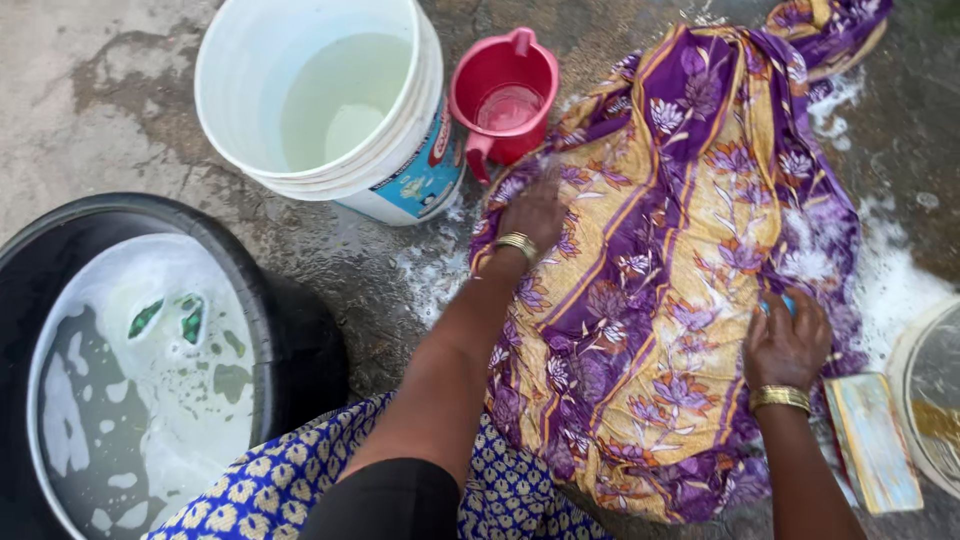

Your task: The person scrubs a patterned purple cloth on the ground using a bar of soap, dips a mug into a bucket of water to rinse the fabric, and lathers the material with their hands.

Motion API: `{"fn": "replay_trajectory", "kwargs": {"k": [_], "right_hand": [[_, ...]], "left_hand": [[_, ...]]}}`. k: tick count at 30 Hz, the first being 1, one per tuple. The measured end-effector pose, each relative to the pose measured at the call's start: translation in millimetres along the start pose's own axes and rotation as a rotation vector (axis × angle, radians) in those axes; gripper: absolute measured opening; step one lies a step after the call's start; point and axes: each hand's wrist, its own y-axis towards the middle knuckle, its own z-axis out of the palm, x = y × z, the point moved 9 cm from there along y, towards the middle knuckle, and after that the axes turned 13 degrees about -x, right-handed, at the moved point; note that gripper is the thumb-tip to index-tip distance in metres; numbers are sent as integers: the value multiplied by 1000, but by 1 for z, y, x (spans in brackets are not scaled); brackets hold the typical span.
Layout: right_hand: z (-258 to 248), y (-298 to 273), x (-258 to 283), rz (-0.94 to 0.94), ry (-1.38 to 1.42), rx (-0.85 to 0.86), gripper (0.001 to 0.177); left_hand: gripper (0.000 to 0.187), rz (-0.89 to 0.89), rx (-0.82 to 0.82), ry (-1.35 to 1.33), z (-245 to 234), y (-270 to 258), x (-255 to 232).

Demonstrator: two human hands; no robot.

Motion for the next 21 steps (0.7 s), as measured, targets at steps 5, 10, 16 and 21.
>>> {"fn": "replay_trajectory", "kwargs": {"k": [5,10,16,21], "right_hand": [[1,1,4,-13,-48,3,18],[0,-2,4,-32,-85,43,21],[-6,2,5,-25,7,-14,23],[-4,3,1,45,45,-15,21]], "left_hand": [[63,-82,93,346,23,-29,-72],[74,271,292,123,70,-117,-213],[64,153,371,-158,74,-78,-128],[69,-46,296,231,12,-26,-53]]}}
